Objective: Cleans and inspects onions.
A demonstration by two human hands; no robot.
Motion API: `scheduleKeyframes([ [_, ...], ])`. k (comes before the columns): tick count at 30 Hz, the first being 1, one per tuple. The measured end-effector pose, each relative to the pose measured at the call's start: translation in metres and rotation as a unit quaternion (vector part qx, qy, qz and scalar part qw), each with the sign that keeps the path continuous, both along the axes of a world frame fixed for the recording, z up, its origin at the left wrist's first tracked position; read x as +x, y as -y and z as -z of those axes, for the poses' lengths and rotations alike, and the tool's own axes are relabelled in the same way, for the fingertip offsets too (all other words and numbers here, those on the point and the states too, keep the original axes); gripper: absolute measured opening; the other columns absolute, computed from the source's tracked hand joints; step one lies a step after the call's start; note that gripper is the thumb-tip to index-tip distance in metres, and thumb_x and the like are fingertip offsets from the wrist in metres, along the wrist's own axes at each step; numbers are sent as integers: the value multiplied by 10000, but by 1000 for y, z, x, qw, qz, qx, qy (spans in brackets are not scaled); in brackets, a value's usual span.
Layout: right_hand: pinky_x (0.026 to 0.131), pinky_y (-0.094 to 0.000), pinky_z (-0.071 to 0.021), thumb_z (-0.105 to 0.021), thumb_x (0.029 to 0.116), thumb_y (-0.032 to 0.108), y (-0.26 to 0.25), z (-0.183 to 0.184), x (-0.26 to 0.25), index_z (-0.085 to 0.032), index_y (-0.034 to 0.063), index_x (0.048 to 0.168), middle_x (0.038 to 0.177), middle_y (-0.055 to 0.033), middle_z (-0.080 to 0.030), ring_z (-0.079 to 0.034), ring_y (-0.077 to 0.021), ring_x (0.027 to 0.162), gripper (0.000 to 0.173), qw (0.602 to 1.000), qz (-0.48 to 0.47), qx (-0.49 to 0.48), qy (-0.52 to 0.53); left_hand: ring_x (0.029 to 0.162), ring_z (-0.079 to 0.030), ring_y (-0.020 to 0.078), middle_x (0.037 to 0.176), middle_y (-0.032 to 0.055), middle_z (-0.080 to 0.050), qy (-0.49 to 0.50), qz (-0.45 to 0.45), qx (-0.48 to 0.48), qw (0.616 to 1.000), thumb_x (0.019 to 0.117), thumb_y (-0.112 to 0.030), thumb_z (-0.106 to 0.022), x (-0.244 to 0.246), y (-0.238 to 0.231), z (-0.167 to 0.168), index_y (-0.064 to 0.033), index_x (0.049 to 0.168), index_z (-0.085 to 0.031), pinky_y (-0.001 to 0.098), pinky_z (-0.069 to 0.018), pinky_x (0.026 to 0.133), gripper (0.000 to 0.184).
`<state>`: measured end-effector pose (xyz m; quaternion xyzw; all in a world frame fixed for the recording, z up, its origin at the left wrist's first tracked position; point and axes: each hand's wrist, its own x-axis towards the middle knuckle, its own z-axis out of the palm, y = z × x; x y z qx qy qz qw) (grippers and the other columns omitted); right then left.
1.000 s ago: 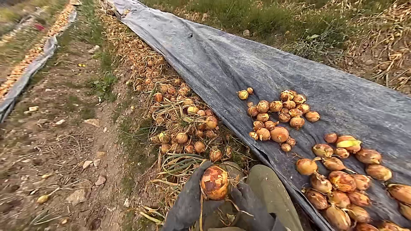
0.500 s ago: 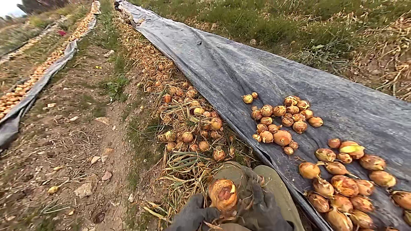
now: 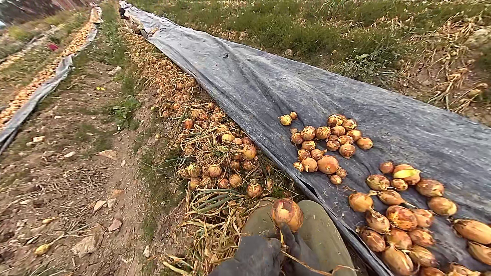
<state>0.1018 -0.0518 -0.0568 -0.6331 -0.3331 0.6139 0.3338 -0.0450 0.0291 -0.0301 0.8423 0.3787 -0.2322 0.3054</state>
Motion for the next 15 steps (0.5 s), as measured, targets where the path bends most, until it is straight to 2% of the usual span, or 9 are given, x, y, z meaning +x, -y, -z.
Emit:
scheduleKeyframes([
  [1,695,-276,-520,-336,1110,429,-4,3,1,-606,32,1191,917,-55,-625,-591,-82,752,487,997,11,13,81,1088,-686,437,1164,242,-706,-15,-6,3,1000,1057,-275,-488,3,-7,4,-43,1323,-644,641,-525,907,386],
  [3,817,-342,-518,-325,1117,340,-5,18,11,-707,-12,1097,862,-117,-676,-634,-152,812,519,973,59,87,206,1115,-687,418,1178,224,-709,-106,-80,61,989,1062,-248,-451,0,-37,6,-71,1267,-663,619,-539,916,344],
  [4,686,-357,-559,-330,1101,337,-7,49,21,-748,17,999,719,-90,-663,-656,-156,677,536,932,125,179,290,1194,-658,416,1266,226,-685,-171,-123,78,974,1079,-233,-415,-3,-55,-5,-59,1305,-645,607,-526,966,366],
  [5,593,-360,-551,-327,1097,343,-13,68,38,-737,18,973,663,-68,-616,-621,-151,591,538,899,177,237,324,1331,-571,421,1422,234,-601,-232,-159,57,958,1105,-203,-384,-1,-72,-22,-38,1418,-581,598,-461,1069,406],
  [6,571,-362,-557,-324,1096,381,-19,78,57,-725,12,1021,686,-62,-617,-612,-146,581,550,887,200,254,328,1427,-464,441,1530,256,-489,-270,-174,28,947,1107,-158,-387,-2,-83,-32,-9,1489,-499,601,-389,1134,426],
  [7,554,-383,-572,-333,1090,440,-25,86,74,-698,-1,1060,716,-74,-635,-626,-161,575,574,886,206,254,329,1427,-446,475,1531,290,-468,-264,-176,32,948,1049,-99,-454,-12,-94,-19,24,1473,-503,634,-389,1130,445],
  [9,520,-401,-569,-359,1064,544,-34,96,95,-639,21,1171,756,-64,-636,-608,-171,545,603,911,200,211,292,1318,-552,475,1410,282,-580,-182,-195,60,962,953,-98,-564,-33,-120,51,-6,1384,-595,656,-467,1044,442],
  [12,508,-382,-577,-432,1056,495,-35,96,85,-576,100,1410,892,-50,-696,-615,-146,553,550,935,187,191,231,1265,-615,381,1334,208,-651,-79,-288,7,954,1031,-343,-547,-12,-160,157,-71,1358,-637,599,-484,1059,435],
  [15,520,-404,-568,-461,1068,439,-22,91,65,-586,144,1415,790,-47,-661,-603,-171,544,472,964,173,115,166,1182,-663,372,1265,216,-674,-81,-373,52,923,892,-512,-692,40,-177,223,-14,1348,-591,581,-545,974,682],
])
